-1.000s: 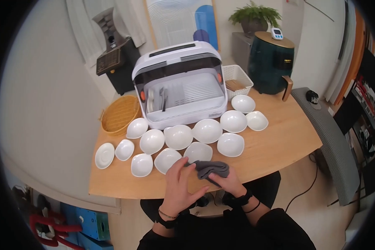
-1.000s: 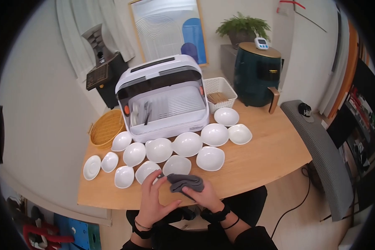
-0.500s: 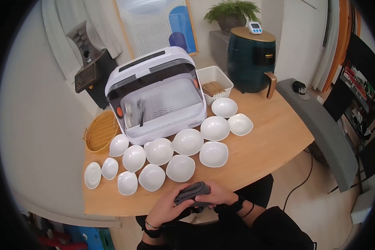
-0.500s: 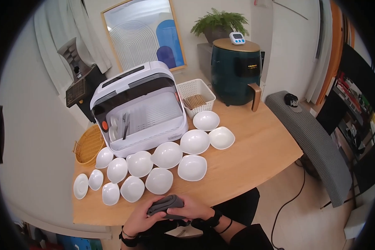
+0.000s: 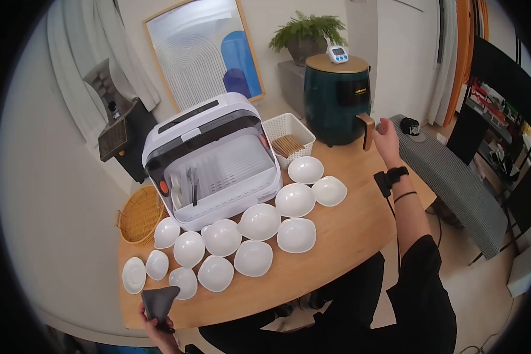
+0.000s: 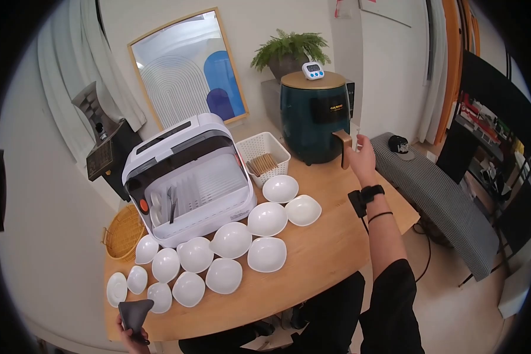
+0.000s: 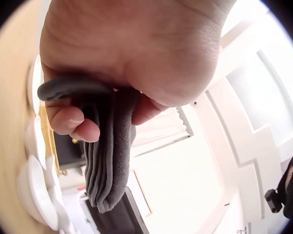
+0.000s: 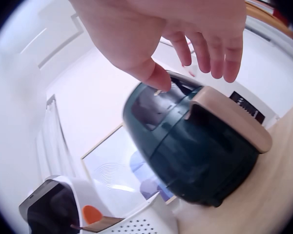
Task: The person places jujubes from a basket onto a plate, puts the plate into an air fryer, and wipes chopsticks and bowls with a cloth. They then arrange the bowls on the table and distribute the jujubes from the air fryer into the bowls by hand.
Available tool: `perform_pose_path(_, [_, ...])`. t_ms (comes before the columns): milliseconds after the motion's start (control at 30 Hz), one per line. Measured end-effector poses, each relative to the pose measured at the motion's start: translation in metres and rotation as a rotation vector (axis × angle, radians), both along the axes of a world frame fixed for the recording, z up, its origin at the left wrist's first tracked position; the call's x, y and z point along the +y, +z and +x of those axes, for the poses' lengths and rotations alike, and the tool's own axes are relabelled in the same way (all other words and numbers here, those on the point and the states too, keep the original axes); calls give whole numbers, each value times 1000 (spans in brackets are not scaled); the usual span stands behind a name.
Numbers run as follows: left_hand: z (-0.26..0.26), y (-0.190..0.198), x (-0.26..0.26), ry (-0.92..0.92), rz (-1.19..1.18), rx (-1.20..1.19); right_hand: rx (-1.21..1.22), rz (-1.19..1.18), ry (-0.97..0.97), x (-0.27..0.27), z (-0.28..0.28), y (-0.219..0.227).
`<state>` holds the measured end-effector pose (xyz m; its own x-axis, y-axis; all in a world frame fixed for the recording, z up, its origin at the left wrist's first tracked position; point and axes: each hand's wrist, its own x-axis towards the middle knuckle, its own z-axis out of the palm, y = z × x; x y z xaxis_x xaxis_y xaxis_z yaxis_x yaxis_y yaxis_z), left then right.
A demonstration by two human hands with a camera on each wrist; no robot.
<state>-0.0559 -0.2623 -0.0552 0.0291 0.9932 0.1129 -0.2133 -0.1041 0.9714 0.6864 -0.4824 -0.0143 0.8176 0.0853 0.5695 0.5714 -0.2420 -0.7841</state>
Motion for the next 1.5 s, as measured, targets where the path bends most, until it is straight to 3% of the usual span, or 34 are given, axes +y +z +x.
perform_pose_path(67, [-19,-16,4,118,8,-58,-73,-103,-161,9,40,-19])
perform_pose_path(100, [-27,-23,7,126,17,-56,-70,-95,-153,10,48,-18])
perform_pose_path(167, [-43,-32,7,226,-57,-84,263,-141,34,21,56,-18])
perform_pose_path(200, [-42,-32,2,221,-57,-103,344,-180,69,25,59,-17])
perform_pose_path(267, [-47,-29,-5,239,-87,-87,387,-39,155,30,66,-25])
perform_pose_path(367, [-55,-33,-3,300,-119,-120,474,131,258,31,50,-10])
perform_pose_path(500, [-60,-39,3,427,-154,-118,508,165,285,30,37,-5])
perform_pose_path(667, [-65,-50,13,338,-164,-115,486,211,366,-2,11,-12])
perform_pose_path(967, [-85,-70,46,331,-210,213,325,544,117,-100,-52,-30])
perform_pose_path(1100, [-89,-68,51,297,-246,415,292,507,82,-133,-86,-38])
perform_pose_path(1167, [-105,-89,68,385,-64,863,304,474,57,-147,-99,-47])
perform_pose_path(1200, [-102,-88,68,375,-64,866,314,462,54,-151,-108,-48])
perform_pose_path(1267, [-102,-85,66,435,116,1240,333,463,74,-158,-126,-48])
perform_pose_path(1500, [-86,-49,60,381,-52,1328,374,341,100,-166,-153,-45])
